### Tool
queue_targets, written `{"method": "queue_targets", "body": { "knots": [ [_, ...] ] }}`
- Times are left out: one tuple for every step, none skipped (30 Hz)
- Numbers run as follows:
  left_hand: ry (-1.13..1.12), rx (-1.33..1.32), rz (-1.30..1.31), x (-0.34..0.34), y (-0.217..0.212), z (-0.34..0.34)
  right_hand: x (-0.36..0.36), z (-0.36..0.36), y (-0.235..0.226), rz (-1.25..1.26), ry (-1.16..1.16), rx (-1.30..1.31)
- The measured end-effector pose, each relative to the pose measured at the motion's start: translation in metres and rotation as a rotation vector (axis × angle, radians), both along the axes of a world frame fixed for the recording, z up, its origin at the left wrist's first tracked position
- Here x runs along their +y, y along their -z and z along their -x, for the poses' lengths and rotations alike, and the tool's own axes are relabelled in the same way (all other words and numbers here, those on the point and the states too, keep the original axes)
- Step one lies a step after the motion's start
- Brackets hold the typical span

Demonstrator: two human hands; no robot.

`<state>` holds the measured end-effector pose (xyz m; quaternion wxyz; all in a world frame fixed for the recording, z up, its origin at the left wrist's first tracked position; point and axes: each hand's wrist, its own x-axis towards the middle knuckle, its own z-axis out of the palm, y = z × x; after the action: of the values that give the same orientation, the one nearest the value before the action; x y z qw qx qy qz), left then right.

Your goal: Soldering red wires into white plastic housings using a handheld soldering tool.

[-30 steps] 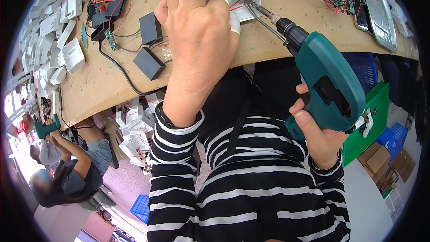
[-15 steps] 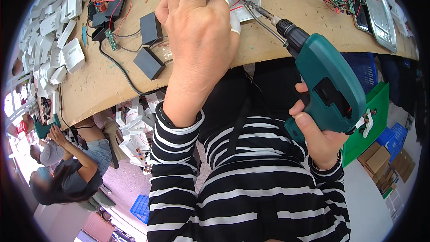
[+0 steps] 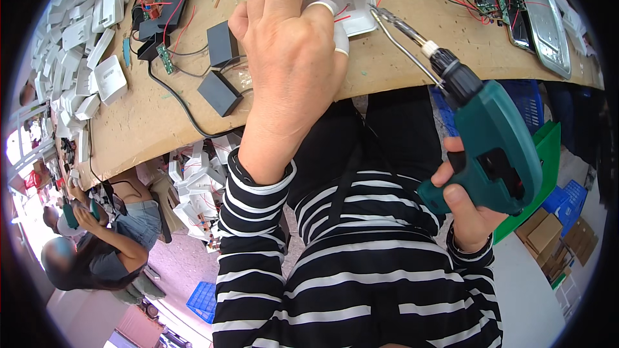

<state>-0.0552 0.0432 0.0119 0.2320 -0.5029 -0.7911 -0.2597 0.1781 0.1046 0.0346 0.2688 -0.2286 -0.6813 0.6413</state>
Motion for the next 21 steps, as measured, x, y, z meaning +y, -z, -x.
{"method": "queue_targets", "body": {
  "knots": [
    [0.004,-0.013,-0.007,-0.002,0.002,0.002,-0.001,0.000,-0.002,0.006,0.047,0.012],
    [0.001,-0.009,-0.008,-0.003,0.002,0.002,-0.002,0.000,-0.004,0.013,0.094,0.025],
    [0.020,-0.040,-0.015,-0.003,0.002,0.001,-0.002,-0.001,-0.004,0.012,0.095,0.027],
    [0.039,-0.071,-0.021,-0.004,0.002,0.000,-0.001,-0.001,-0.004,0.009,0.109,0.026],
    [0.040,-0.068,-0.023,-0.005,0.002,-0.001,0.000,-0.001,-0.004,0.007,0.121,0.024],
    [0.043,-0.080,-0.028,-0.007,0.001,-0.002,0.000,-0.001,-0.004,0.006,0.122,0.027],
    [0.046,-0.092,-0.034,-0.009,0.001,-0.002,0.000,-0.001,-0.005,0.007,0.143,0.032],
    [0.046,-0.090,-0.034,-0.011,0.000,-0.002,0.000,0.000,-0.005,0.008,0.164,0.037],
    [0.044,-0.084,-0.045,-0.013,0.000,-0.003,0.000,0.000,-0.004,0.008,0.165,0.038],
    [0.042,-0.079,-0.056,-0.015,0.001,-0.003,0.000,-0.001,-0.004,0.013,0.170,0.035],
    [0.043,-0.078,-0.055,-0.016,0.002,-0.003,0.000,-0.001,-0.004,0.018,0.176,0.031],
    [0.046,-0.068,-0.083,-0.017,0.003,-0.004,0.000,-0.001,-0.003,0.018,0.176,0.031],
    [0.049,-0.059,-0.110,-0.018,0.004,-0.004,0.000,0.000,-0.003,0.017,0.184,0.043],
    [0.050,-0.059,-0.109,-0.020,0.007,-0.003,0.000,0.000,-0.002,0.016,0.191,0.056],
    [0.082,-0.039,-0.119,-0.023,0.008,-0.002,0.000,0.000,-0.003,0.017,0.188,0.057],
    [0.115,-0.019,-0.129,-0.025,0.008,-0.001,0.001,0.001,-0.004,0.019,0.185,0.068],
    [0.112,-0.018,-0.128,-0.026,0.007,-0.002,0.002,0.001,-0.004,0.020,0.182,0.080],
    [0.094,-0.006,-0.110,-0.028,0.006,-0.004,0.003,0.002,-0.004,0.021,0.182,0.080],
    [0.075,0.006,-0.091,-0.030,0.005,-0.006,0.005,0.002,-0.004,0.003,0.163,0.090],
    [0.074,0.006,-0.091,-0.031,0.004,-0.007,0.007,0.004,-0.003,-0.014,0.143,0.101],
    [0.054,0.047,-0.036,-0.031,0.002,-0.008,0.008,0.006,-0.003,-0.015,0.145,0.099]
  ]
}}
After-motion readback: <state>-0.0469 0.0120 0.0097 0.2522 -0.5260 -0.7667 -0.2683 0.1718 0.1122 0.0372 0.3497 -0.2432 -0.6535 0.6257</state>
